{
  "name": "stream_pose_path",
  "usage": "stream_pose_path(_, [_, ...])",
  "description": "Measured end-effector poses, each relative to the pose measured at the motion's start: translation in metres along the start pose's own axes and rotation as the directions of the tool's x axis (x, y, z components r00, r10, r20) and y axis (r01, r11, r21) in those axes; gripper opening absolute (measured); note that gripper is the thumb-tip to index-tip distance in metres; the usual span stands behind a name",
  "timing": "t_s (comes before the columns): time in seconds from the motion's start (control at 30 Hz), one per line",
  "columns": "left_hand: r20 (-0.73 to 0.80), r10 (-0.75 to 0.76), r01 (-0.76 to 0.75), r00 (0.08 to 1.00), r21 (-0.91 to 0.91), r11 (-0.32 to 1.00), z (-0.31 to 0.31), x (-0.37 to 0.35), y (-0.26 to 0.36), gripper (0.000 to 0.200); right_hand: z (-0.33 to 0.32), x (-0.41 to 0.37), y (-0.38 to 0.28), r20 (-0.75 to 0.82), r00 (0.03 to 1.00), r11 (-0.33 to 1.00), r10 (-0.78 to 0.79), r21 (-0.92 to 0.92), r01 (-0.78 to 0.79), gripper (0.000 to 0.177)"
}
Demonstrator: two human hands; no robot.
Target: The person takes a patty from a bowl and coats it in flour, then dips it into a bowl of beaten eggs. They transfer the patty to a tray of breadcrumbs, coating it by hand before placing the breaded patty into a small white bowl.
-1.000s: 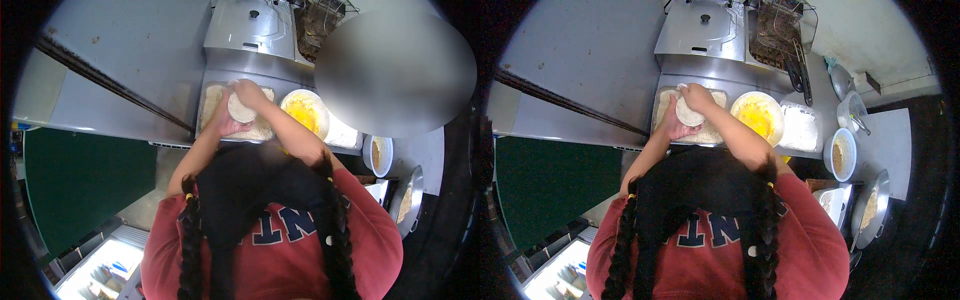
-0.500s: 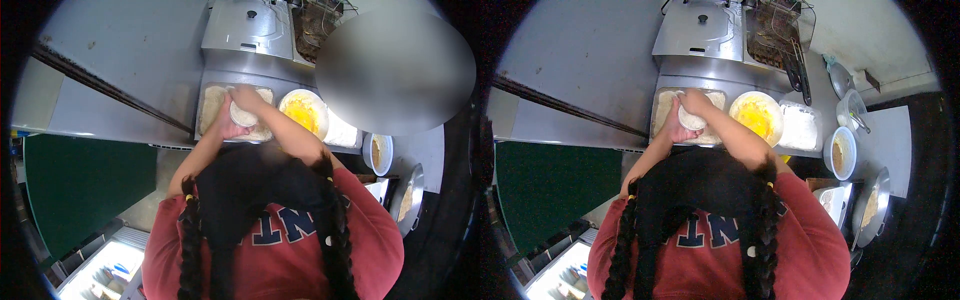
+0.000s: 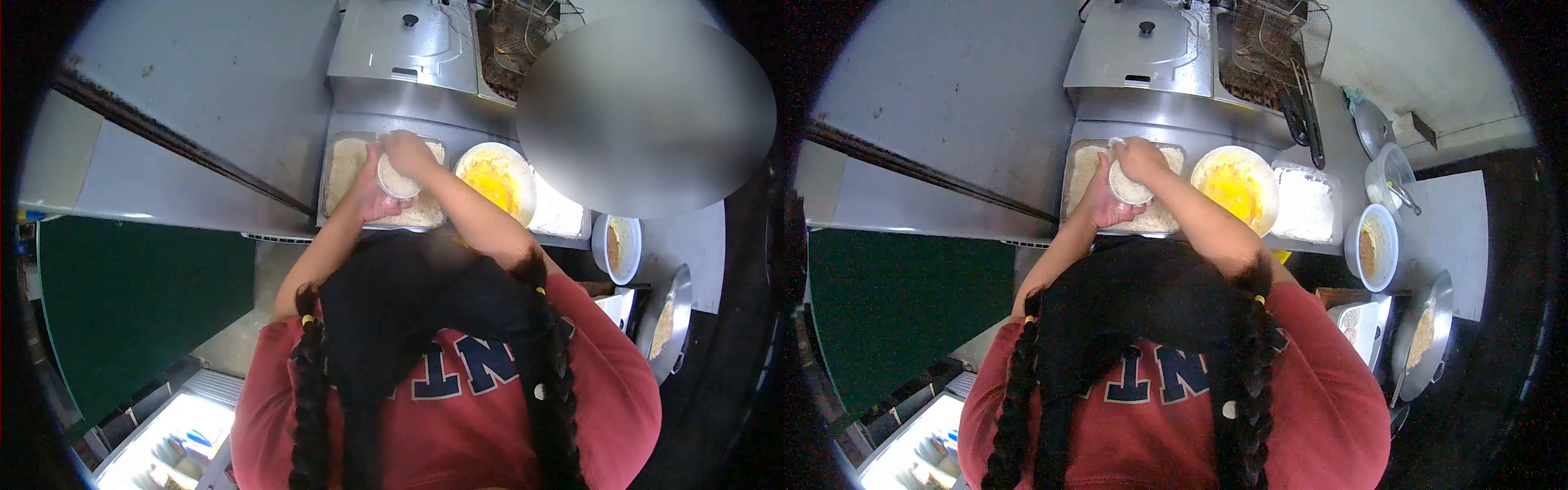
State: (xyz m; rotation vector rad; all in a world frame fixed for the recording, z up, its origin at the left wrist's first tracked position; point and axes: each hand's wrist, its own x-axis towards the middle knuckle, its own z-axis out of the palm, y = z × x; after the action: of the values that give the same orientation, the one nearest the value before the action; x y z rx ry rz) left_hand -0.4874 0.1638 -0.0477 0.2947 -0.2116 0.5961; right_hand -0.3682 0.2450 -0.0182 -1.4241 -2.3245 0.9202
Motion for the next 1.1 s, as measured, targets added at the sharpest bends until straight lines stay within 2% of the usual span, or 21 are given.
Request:
stream_pose_path(0.03, [-0.426, 0.122, -0.142, 0.896, -0.016, 0.99, 0.05, 0.015, -0.011, 0.086, 0.004, -0.001, 0.007, -0.05, 0.997, 0.998, 0.062, 0.021, -0.061, 0.056])
stream_pose_path(0.07, [-0.768, 0.198, -0.272, 0.609, 0.032, 0.962, 0.077, 0.027, -0.017, 0.085, 0.005, -0.001, 0.011, -0.101, 0.987, 0.992, 0.123, 0.045, -0.119, 0.056])
stream_pose_path(0.2, [-0.773, 0.306, -0.399, 0.556, 0.074, 0.914, 0.043, 0.028, -0.024, 0.083, -0.018, -0.006, -0.002, -0.06, 0.985, 0.98, 0.164, 0.126, -0.155, 0.056])
stream_pose_path(0.27, [-0.536, 0.258, -0.173, 0.803, 0.204, 0.963, 0.015, 0.01, -0.017, 0.08, -0.036, -0.003, -0.013, 0.125, 0.987, 0.946, 0.103, 0.293, -0.136, 0.056])
stream_pose_path(0.3, [-0.537, 0.256, -0.171, 0.804, 0.203, 0.964, 0.008, 0.006, -0.014, 0.08, -0.028, 0.007, -0.001, 0.124, 0.987, 0.946, 0.106, 0.294, -0.138, 0.056])
stream_pose_path(0.37, [-0.343, 0.063, -0.041, 0.937, 0.071, 0.997, 0.0, 0.001, -0.009, 0.075, -0.001, 0.029, 0.033, 0.222, 0.957, 0.982, -0.188, 0.044, 0.183, 0.055])
stream_pose_path(0.4, [-0.343, 0.058, -0.036, 0.938, 0.07, 0.997, -0.001, 0.001, -0.008, 0.075, -0.004, 0.02, 0.026, 0.218, 0.958, 0.983, -0.185, 0.046, 0.18, 0.055])
stream_pose_path(0.47, [-0.293, 0.059, -0.039, 0.954, 0.074, 0.996, 0.0, -0.001, -0.008, 0.075, -0.013, -0.004, 0.002, 0.055, 0.998, 0.994, 0.001, 0.108, -0.007, 0.055])
stream_pose_path(0.5, [-0.295, 0.063, -0.042, 0.954, 0.076, 0.996, 0.016, 0.007, -0.012, 0.075, -0.005, -0.002, 0.011, 0.058, 0.998, 0.994, -0.003, 0.108, -0.004, 0.055])
stream_pose_path(0.53, [-0.574, 0.2, -0.171, 0.794, 0.105, 0.98, 0.046, 0.023, -0.02, 0.078, 0.012, 0.001, 0.03, -0.014, 1.0, 0.995, -0.025, 0.099, 0.027, 0.054])
stream_pose_path(0.57, [-0.786, 0.301, -0.278, 0.539, 0.171, 0.945, 0.064, 0.032, -0.026, 0.081, 0.02, 0.003, 0.042, -0.089, 0.995, 0.995, -0.046, 0.088, 0.054, 0.054])
stream_pose_path(0.67, [-0.755, 0.369, -0.317, 0.542, 0.223, 0.922, 0.052, 0.034, -0.034, 0.086, -0.014, -0.015, 0.006, -0.047, 0.994, 0.976, 0.101, 0.199, -0.09, 0.053])
stream_pose_path(0.7, [-0.755, 0.369, -0.318, 0.541, 0.223, 0.922, 0.042, 0.028, -0.032, 0.086, -0.017, -0.01, 0.007, -0.047, 0.994, 0.976, 0.101, 0.199, -0.09, 0.053])
stream_pose_path(0.77, [-0.565, 0.24, -0.155, 0.789, 0.195, 0.968, 0.025, 0.012, -0.021, 0.085, -0.025, 0.002, 0.012, 0.176, 0.983, 0.917, -0.054, 0.399, -0.021, 0.051])
stream_pose_path(0.8, [-0.565, 0.237, -0.153, 0.79, 0.193, 0.969, 0.026, 0.012, -0.019, 0.085, -0.025, 0.002, 0.011, 0.175, 0.983, 0.917, -0.052, 0.399, -0.023, 0.051])
stream_pose_path(0.87, [-0.234, 0.106, -0.112, 0.966, -0.015, 0.994, 0.029, 0.012, -0.016, 0.086, -0.022, 0.001, 0.009, 0.206, 0.954, 0.973, -0.216, 0.123, 0.194, 0.051])
stream_pose_path(0.9, [-0.235, 0.103, -0.11, 0.967, -0.017, 0.994, 0.033, 0.013, -0.017, 0.086, -0.016, 0.001, 0.014, 0.206, 0.955, 0.974, -0.214, 0.123, 0.191, 0.051])
stream_pose_path(0.97, [-0.55, 0.195, -0.152, 0.812, 0.123, 0.981, 0.042, 0.014, -0.019, 0.086, -0.002, -0.001, 0.023, 0.102, 0.981, 0.984, -0.166, 0.089, 0.157, 0.051])
stream_pose_path(1.0, [-0.551, 0.198, -0.154, 0.81, 0.126, 0.98, 0.056, 0.018, -0.021, 0.086, 0.006, 0.0, 0.031, 0.103, 0.98, 0.983, -0.17, 0.09, 0.16, 0.051])
stream_pose_path(1.07, [-0.753, 0.234, -0.254, 0.615, 0.091, 0.963, 0.084, 0.031, -0.029, 0.085, 0.017, 0.0, 0.048, -0.099, 0.994, 0.992, -0.054, 0.111, 0.065, 0.051])
stream_pose_path(1.1, [-0.753, 0.233, -0.252, 0.616, 0.092, 0.963, 0.08, 0.032, -0.03, 0.085, 0.012, -0.002, 0.044, -0.102, 0.993, 0.992, -0.054, 0.11, 0.065, 0.051])
